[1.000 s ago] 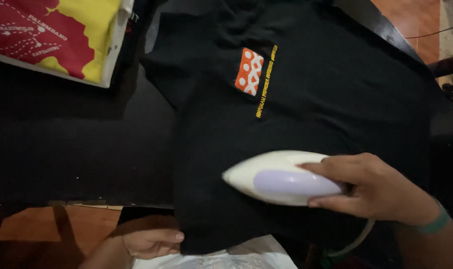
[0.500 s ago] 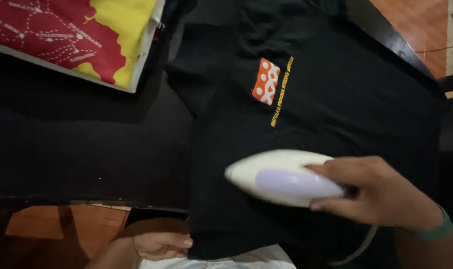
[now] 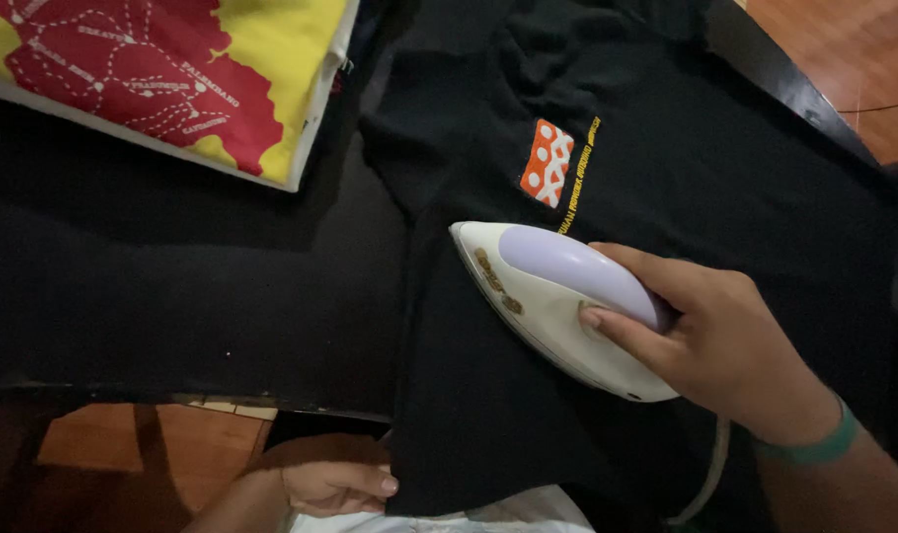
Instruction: The person irons a yellow t-shirt on a black table, smoothing it out and using a white iron. They then fold the yellow shirt and place it aside. Next, they unfold a black t-shirt, smooth it out, and begin ironing it with the same white iron.
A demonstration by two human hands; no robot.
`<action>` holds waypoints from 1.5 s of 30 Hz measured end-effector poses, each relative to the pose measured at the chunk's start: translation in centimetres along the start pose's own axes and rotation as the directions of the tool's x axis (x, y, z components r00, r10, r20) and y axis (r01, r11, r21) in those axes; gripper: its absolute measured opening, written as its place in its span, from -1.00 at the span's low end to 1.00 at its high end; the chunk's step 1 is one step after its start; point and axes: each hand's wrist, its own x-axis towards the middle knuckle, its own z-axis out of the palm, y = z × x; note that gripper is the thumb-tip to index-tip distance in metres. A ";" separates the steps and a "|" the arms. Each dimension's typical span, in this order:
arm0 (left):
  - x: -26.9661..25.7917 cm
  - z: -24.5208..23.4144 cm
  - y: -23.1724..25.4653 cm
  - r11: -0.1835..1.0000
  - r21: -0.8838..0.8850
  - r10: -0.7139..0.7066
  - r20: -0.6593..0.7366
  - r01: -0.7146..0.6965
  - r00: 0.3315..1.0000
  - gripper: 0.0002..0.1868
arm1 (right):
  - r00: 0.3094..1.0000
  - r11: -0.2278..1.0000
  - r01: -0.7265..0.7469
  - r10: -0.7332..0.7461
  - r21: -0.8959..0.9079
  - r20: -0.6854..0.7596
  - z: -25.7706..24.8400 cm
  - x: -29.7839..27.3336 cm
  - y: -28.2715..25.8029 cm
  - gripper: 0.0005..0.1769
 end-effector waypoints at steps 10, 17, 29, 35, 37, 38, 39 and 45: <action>0.5 -1.0 -1.6 0.989 -0.130 0.062 -0.066 -0.070 0.996 -0.47 | 0.858 0.898 0.405 -0.438 0.171 0.270 -0.8 -0.5 1.9 -0.28; 0.0 -0.9 -0.6 1.000 -0.004 -0.019 0.000 0.019 1.000 -0.38 | 0.997 0.997 0.079 -0.079 0.019 0.012 0.4 -0.3 0.0 -0.35; 0.0 -1.0 -0.9 1.000 -0.024 0.010 -0.007 -0.010 1.000 -0.49 | 0.956 0.966 0.252 -0.258 0.059 0.137 0.4 0.4 0.7 -0.34; -0.1 -1.6 -1.4 1.000 -0.019 -0.023 -0.056 0.022 0.998 -0.51 | 0.935 0.936 0.342 -0.347 0.081 0.068 -0.2 0.9 -0.2 -0.37; 0.0 -1.7 -1.7 0.998 -0.060 -0.023 -0.072 0.019 0.997 -0.53 | 0.914 0.924 0.363 -0.378 0.121 0.146 -0.4 0.8 0.6 -0.40; 0.0 -1.8 -1.8 0.995 -0.102 -0.022 -0.088 0.013 0.996 -0.54 | 0.884 0.910 0.381 -0.410 0.162 0.223 -0.5 0.8 1.0 -0.43; 0.0 -1.4 -1.5 0.995 -0.102 -0.021 -0.090 0.012 0.996 -0.54 | 0.883 0.909 0.383 -0.412 0.163 0.223 -0.7 0.9 1.0 -0.43; 0.0 -1.3 -1.5 0.998 -0.055 0.030 -0.076 -0.034 0.997 -0.49 | 0.921 0.925 0.370 -0.378 0.088 0.091 0.0 1.2 0.4 -0.34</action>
